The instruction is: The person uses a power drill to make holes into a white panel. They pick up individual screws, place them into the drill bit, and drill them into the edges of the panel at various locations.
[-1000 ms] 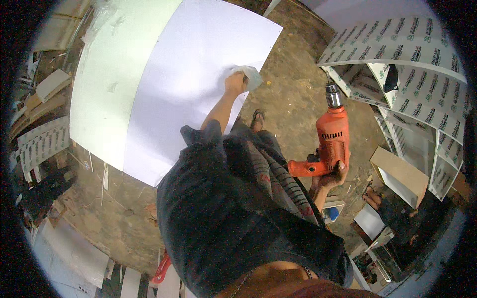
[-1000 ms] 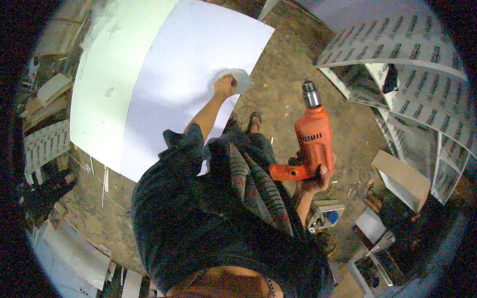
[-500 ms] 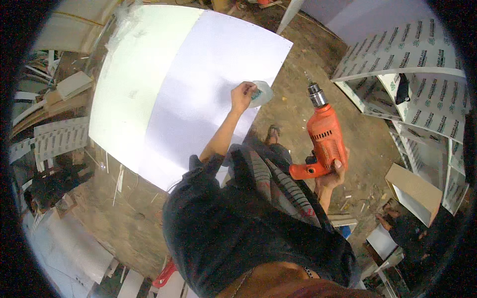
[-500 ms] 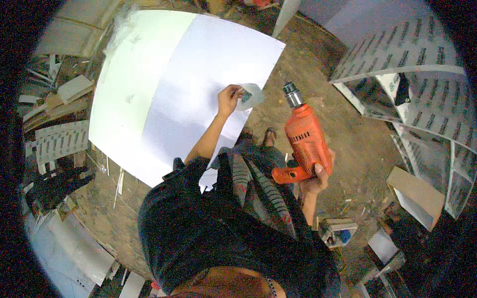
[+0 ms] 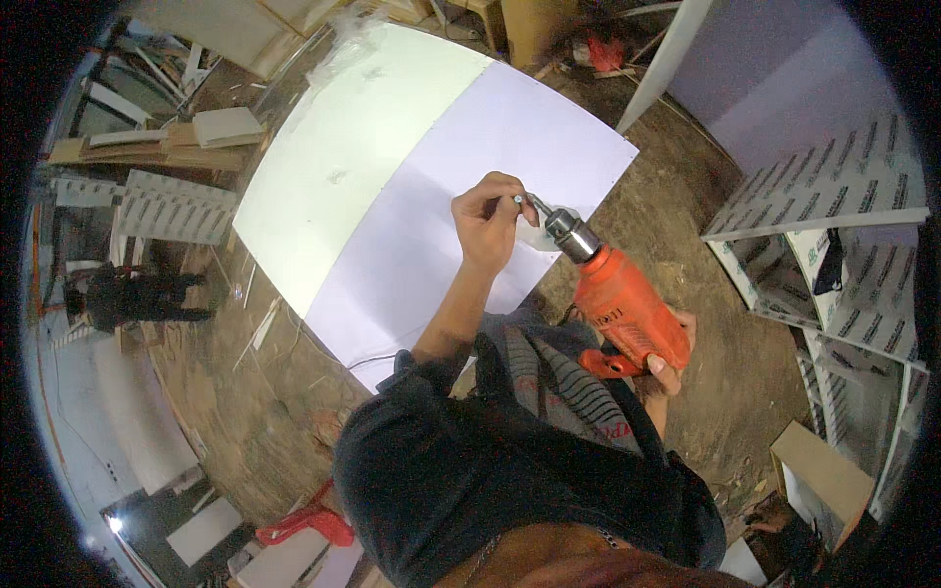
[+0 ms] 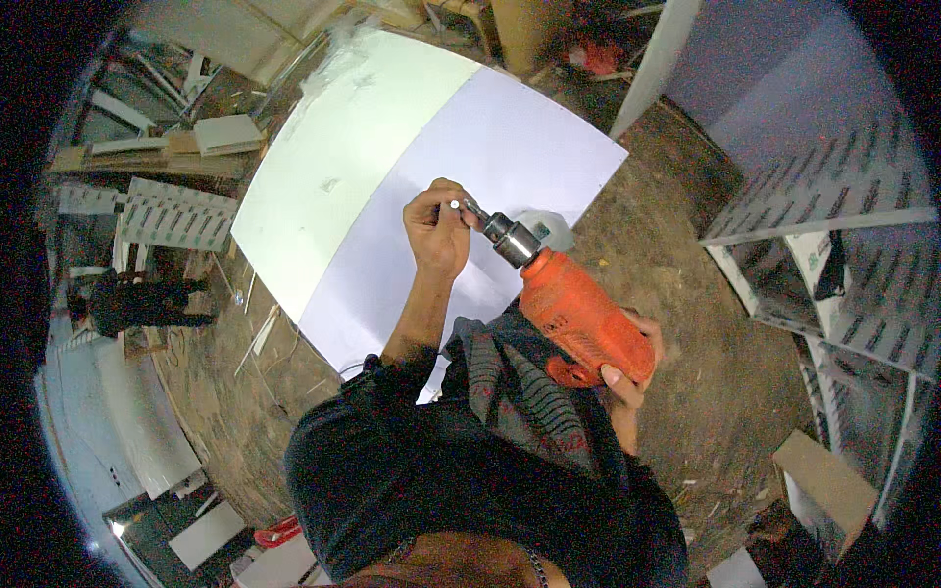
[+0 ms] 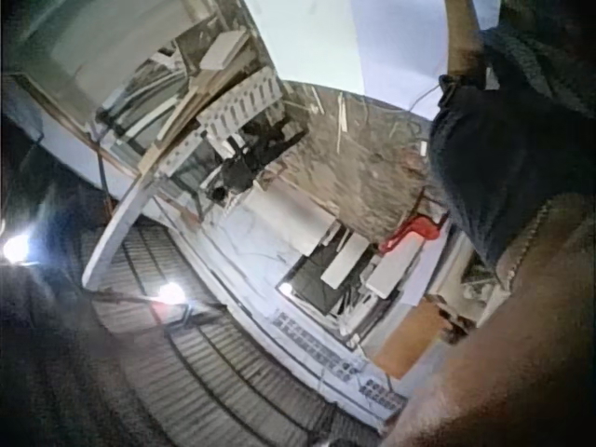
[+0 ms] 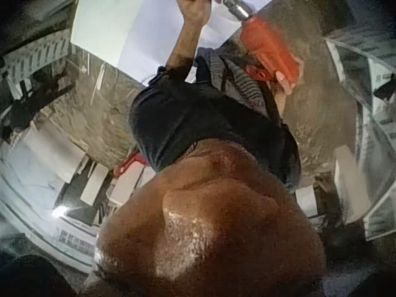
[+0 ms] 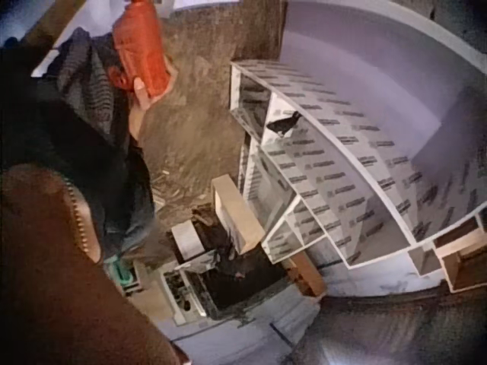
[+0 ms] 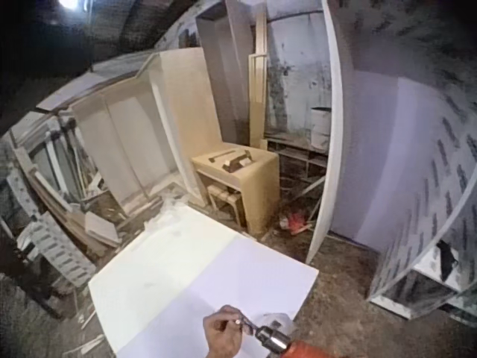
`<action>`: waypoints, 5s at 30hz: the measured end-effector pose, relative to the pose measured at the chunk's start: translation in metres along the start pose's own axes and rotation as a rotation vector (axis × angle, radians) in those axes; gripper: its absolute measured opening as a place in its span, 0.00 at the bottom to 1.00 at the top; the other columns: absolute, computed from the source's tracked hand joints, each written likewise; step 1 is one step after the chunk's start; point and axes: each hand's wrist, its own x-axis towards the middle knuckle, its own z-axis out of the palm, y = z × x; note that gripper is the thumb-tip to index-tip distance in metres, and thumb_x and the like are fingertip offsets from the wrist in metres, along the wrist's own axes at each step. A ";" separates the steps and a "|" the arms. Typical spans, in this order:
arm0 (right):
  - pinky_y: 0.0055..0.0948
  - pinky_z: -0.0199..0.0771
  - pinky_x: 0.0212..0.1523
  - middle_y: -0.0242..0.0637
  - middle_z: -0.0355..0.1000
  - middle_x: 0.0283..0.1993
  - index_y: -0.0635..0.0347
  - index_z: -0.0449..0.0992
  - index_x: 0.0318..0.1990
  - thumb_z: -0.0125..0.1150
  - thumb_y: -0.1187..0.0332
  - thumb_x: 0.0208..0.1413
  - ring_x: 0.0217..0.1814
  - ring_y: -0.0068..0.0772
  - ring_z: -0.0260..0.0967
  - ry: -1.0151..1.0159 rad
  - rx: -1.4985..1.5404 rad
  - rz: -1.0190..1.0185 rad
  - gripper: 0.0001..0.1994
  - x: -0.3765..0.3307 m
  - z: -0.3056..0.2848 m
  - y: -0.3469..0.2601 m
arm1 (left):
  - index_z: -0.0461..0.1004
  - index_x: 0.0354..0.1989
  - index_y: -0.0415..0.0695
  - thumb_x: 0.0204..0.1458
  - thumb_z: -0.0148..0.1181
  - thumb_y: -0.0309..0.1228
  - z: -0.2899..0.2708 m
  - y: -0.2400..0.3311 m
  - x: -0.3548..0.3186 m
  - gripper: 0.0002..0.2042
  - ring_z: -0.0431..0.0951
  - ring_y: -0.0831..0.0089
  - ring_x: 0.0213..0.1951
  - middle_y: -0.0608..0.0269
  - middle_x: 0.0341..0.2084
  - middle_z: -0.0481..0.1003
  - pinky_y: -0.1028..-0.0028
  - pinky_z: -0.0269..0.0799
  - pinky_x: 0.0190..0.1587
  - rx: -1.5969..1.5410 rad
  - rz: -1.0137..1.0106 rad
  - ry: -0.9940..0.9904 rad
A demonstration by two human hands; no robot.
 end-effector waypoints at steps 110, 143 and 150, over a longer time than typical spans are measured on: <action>0.20 0.72 0.20 0.36 0.72 0.29 0.62 0.68 0.46 0.61 0.61 0.52 0.22 0.22 0.69 -1.175 -0.912 0.072 0.18 0.190 0.159 0.178 | 0.68 0.49 0.59 0.61 0.37 0.44 -0.193 -0.263 -0.099 0.15 0.61 0.69 0.53 0.73 0.50 0.64 0.38 0.50 0.55 -0.701 -0.097 1.201; 0.24 0.69 0.13 0.36 0.72 0.24 0.58 0.70 0.40 0.62 0.55 0.50 0.16 0.23 0.67 -1.274 -1.269 0.101 0.18 0.172 0.216 0.189 | 0.67 0.36 0.45 0.52 0.54 0.43 -0.193 -0.259 -0.076 0.13 0.74 0.61 0.38 0.57 0.33 0.72 0.59 0.71 0.45 -1.181 0.466 1.051; 0.23 0.68 0.14 0.35 0.72 0.23 0.59 0.70 0.39 0.64 0.58 0.49 0.16 0.23 0.68 -1.359 -1.215 0.020 0.17 0.170 0.213 0.194 | 0.67 0.30 0.47 0.52 0.56 0.41 -0.194 -0.255 -0.081 0.11 0.74 0.66 0.34 0.60 0.30 0.73 0.64 0.73 0.41 -1.212 0.505 1.050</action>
